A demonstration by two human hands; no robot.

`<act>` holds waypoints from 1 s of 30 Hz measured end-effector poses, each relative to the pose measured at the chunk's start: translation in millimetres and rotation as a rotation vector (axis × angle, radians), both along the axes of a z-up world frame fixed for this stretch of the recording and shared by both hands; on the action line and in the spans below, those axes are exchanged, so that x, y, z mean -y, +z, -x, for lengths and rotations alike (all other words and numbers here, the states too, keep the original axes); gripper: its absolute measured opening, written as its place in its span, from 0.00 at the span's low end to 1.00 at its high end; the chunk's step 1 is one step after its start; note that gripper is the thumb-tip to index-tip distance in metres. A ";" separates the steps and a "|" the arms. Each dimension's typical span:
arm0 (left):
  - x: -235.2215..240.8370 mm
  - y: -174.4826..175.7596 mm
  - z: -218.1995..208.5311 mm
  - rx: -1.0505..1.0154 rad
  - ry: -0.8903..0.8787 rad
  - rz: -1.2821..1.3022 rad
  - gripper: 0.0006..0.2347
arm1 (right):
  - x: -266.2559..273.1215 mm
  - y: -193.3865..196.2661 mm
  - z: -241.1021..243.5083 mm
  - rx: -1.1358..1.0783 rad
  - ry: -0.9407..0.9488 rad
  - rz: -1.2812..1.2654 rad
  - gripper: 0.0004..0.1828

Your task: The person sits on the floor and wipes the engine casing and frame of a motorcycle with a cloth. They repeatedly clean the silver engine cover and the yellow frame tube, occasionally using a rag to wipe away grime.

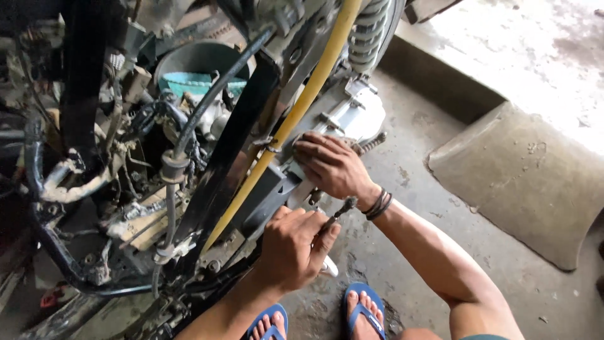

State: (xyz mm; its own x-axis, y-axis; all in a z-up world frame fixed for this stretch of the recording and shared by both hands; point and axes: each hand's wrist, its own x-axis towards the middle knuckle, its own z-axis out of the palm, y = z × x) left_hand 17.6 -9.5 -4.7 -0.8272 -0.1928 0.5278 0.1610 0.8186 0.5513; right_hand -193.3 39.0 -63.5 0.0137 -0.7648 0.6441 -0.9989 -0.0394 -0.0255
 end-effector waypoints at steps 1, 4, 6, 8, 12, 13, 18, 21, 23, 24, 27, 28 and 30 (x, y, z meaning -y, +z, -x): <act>-0.1 2.7 -0.6 0.022 0.005 0.003 0.19 | -0.3 2.7 3.3 -0.033 0.027 0.019 0.16; 0.9 4.8 0.3 0.034 0.021 0.029 0.18 | 4.2 11.1 3.6 0.014 -0.017 0.034 0.18; -2.6 3.5 -0.9 0.036 0.021 0.027 0.19 | -0.4 2.4 -5.9 0.108 -0.098 0.005 0.19; -1.2 5.5 0.0 0.026 0.019 -0.004 0.18 | -0.9 -13.0 -15.4 0.194 -0.142 0.022 0.22; -0.1 1.2 0.5 0.029 0.028 0.011 0.19 | -16.8 -21.5 -9.0 0.130 -0.031 0.075 0.20; -0.2 -0.5 0.1 0.029 0.024 0.004 0.19 | -21.8 -19.9 -11.8 0.119 -0.006 0.095 0.18; 1.7 -5.3 -1.5 0.023 0.005 -0.027 0.17 | -44.5 -16.0 -21.0 0.315 0.130 0.124 0.14; 7.9 -13.1 -5.7 0.021 -0.048 -0.135 0.18 | -50.0 5.4 1.6 1.665 0.378 0.539 0.09; 13.3 -16.3 -9.4 -0.040 -0.163 -0.278 0.15 | -56.6 60.3 18.9 1.218 -0.207 0.828 0.08; 14.3 1.5 -10.6 -0.040 -0.163 -0.279 0.15 | -50.7 88.6 23.3 1.218 -0.207 0.827 0.08; 19.6 47.2 -14.1 -0.062 -0.193 -0.257 0.14 | -20.4 150.7 43.8 0.960 -0.078 1.038 0.16; 20.3 55.7 -17.0 0.025 -0.200 -0.287 0.14 | -3.7 154.7 53.6 0.801 -0.012 1.058 0.13; 18.4 77.5 -23.8 0.110 -0.195 -0.326 0.14 | 28.5 151.6 55.0 0.648 0.063 1.059 0.17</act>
State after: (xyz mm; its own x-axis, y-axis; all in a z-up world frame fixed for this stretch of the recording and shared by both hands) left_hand 41.5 -27.9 72.8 -0.9129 -0.1691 0.3714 0.2221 0.5576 0.7998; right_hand -248.4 10.5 88.1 -0.5191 0.1262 0.8453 -0.8100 -0.3884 -0.4394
